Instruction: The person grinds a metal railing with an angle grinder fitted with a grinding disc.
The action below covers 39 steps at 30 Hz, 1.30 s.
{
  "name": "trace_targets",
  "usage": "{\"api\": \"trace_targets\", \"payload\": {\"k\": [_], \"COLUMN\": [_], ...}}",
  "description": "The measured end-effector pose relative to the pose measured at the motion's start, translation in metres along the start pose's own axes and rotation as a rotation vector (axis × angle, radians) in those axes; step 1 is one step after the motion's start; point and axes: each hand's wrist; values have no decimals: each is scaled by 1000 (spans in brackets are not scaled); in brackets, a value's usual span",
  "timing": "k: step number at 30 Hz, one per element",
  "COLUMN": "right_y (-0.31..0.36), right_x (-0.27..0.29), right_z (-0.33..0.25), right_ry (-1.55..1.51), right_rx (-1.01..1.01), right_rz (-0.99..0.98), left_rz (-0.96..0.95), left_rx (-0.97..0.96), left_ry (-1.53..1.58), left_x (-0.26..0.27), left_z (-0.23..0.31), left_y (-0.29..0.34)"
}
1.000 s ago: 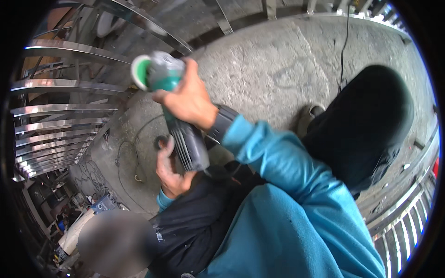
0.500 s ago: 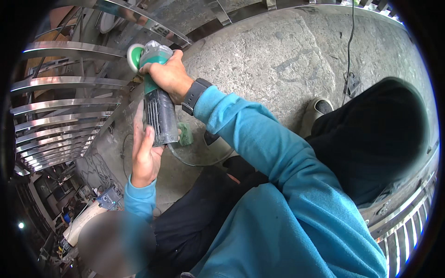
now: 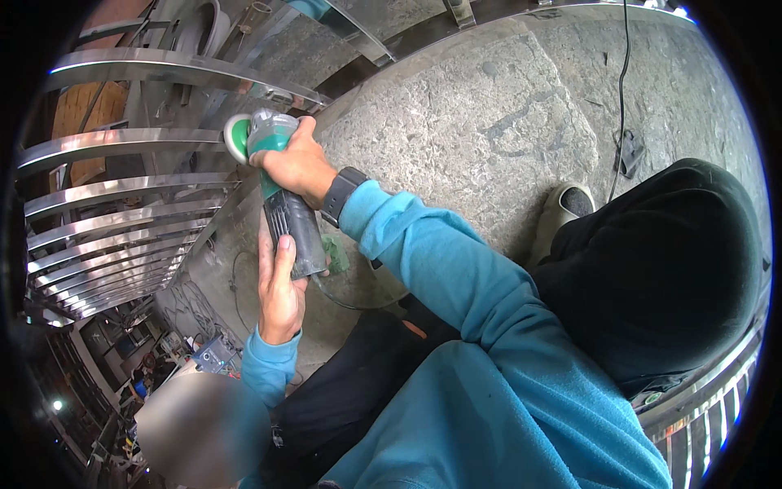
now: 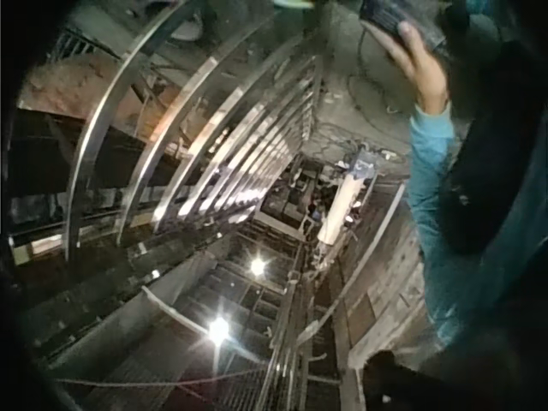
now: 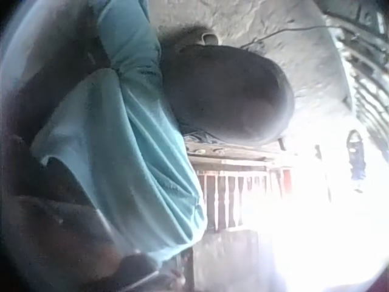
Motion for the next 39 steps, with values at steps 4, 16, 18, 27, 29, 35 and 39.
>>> {"api": "trace_targets", "payload": {"k": [4,16,18,27,29,35,39], "right_y": [4,3,13,79,78,64,37], "right_x": [-6,3,6,17,19,13,6], "right_z": [-6,9,21,24,22,9,13], "right_ry": [39,-38,3,113,114,117,63], "right_rx": [-29,30,116,44,10,45,99], "right_rz": [-6,23,18,9,8,-28,-26], "left_rz": [34,38,48,-119,-104,-61,-65], "left_rx": [30,-17,12,220,202,77,96], "left_ry": [26,22,103,274,229,123,37], "left_x": [4,-2,-5,1,1,-1,9], "left_z": [3,-9,-11,-26,-25,-8,-5], "left_y": [2,0,11,41,41,27,5]}}
Point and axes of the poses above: each hand's wrist, its own y-axis away from the middle knuckle, its own x-axis out of the back of the hand, z = x × y, and after that the axes turned 10 degrees about -y, right-handed
